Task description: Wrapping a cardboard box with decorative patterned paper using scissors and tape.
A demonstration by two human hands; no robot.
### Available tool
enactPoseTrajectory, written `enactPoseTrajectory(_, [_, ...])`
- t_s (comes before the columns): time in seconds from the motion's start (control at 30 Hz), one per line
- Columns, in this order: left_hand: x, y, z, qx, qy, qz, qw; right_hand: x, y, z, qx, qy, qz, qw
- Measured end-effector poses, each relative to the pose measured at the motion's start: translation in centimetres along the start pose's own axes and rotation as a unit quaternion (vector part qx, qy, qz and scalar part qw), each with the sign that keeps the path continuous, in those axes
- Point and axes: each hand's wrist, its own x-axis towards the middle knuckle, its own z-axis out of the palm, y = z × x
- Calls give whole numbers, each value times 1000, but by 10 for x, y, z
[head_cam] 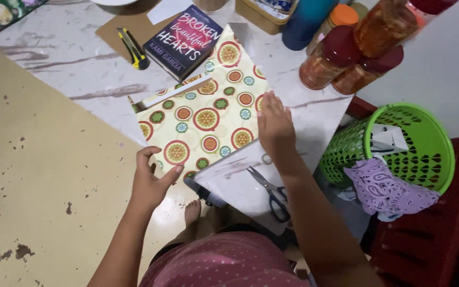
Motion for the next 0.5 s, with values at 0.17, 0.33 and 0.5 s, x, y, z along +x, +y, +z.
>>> enactPoseTrajectory(0.17, [0,-8,1,-49,3,10,999,5,12,2,83,-22,15,996])
enactPoseTrajectory(0.33, [1,-10,2,-49,0,-7,999,19,-9,-31,157,-109,158,969])
enactPoseTrajectory(0.5, [-1,-2,1,-37,-1,-21,999,19,-8,-34,166,-142,187,958])
